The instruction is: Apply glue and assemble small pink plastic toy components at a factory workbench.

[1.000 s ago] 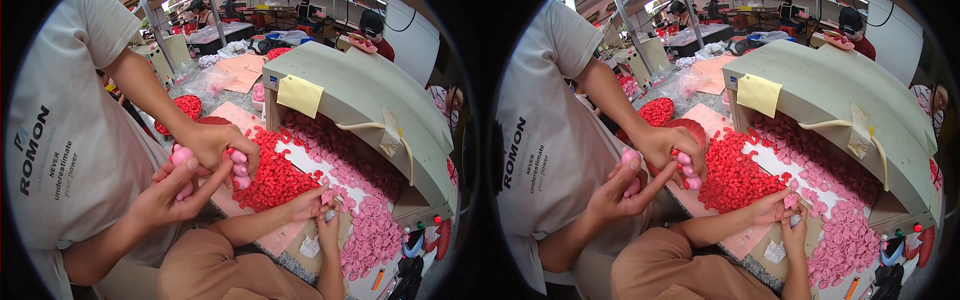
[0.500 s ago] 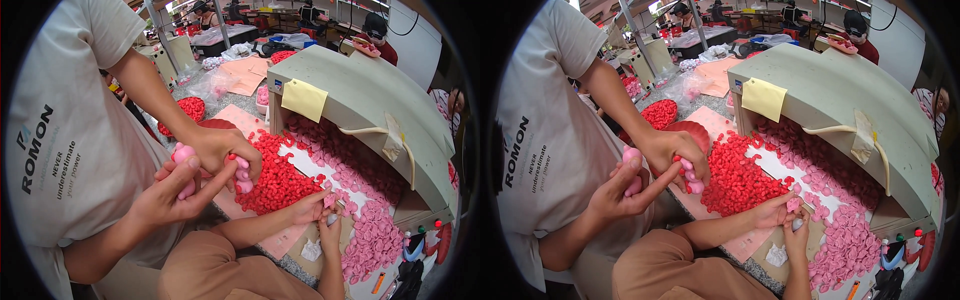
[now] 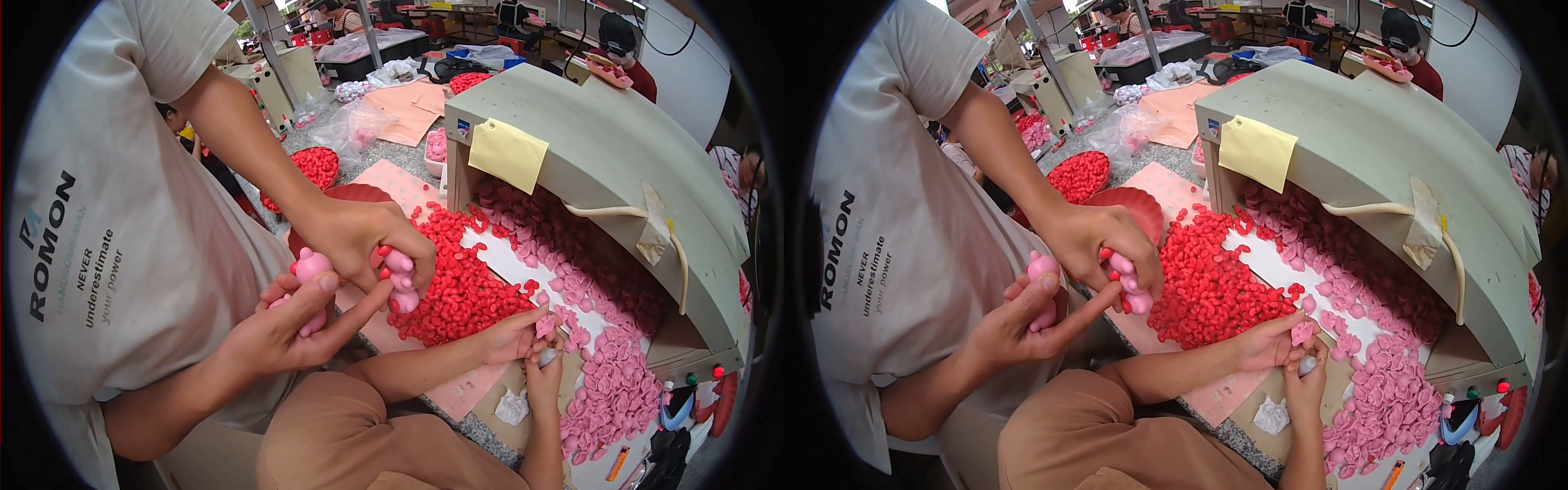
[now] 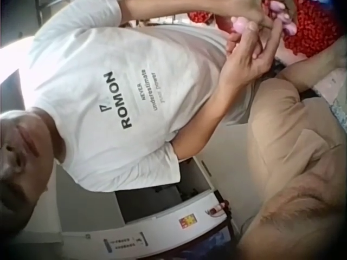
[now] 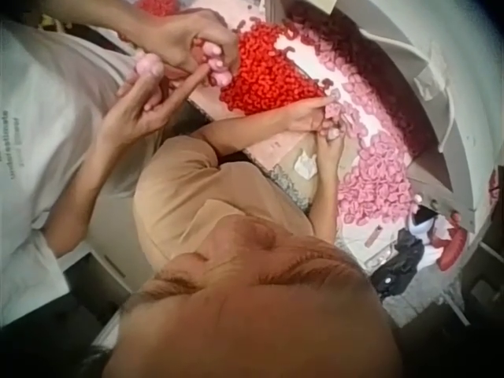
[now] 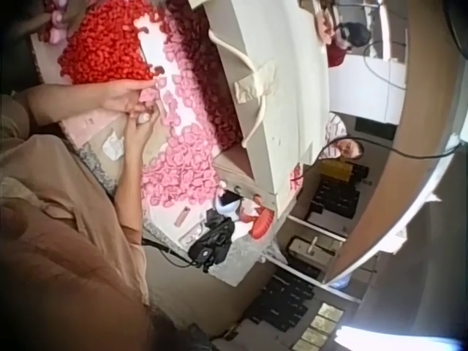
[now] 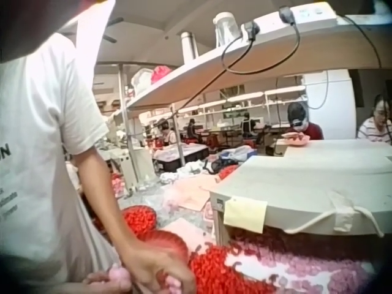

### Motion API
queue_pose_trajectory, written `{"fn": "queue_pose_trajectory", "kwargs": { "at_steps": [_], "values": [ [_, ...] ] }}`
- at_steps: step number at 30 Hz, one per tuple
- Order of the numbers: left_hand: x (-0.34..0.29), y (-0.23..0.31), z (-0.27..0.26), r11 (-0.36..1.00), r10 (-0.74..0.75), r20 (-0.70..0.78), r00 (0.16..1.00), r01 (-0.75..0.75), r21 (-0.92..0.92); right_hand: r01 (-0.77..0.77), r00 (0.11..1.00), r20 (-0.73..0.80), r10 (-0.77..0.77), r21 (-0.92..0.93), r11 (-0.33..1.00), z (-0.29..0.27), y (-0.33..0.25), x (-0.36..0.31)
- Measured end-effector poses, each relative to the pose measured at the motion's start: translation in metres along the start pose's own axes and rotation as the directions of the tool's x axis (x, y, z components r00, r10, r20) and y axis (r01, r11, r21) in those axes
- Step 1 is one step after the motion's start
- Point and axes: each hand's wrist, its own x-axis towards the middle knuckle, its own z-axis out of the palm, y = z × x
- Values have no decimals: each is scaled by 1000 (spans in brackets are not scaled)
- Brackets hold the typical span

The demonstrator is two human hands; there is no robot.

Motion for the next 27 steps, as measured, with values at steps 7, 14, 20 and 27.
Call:
{"fn": "queue_pose_trajectory", "kwargs": {
  "at_steps": [7,14,20,27],
  "values": [
    [-2,2,4,1000,7,5,1000,-7,24,7,1000,-13,-8,-72,997,0,-4,-1],
    [-2,-3,-3,1000,7,-16,1000,-6,5,13,1000,-6,-14,-47,999,4,-9,4],
    [0,1,-3,1000,5,-18,1000,-4,9,16,1000,-1,-16,-27,1000,4,-9,-1],
    [-1,-2,-2,1000,1,-43,999,0,17,23,1000,20,-23,3,1000,2,-4,-2]
  ]
}}
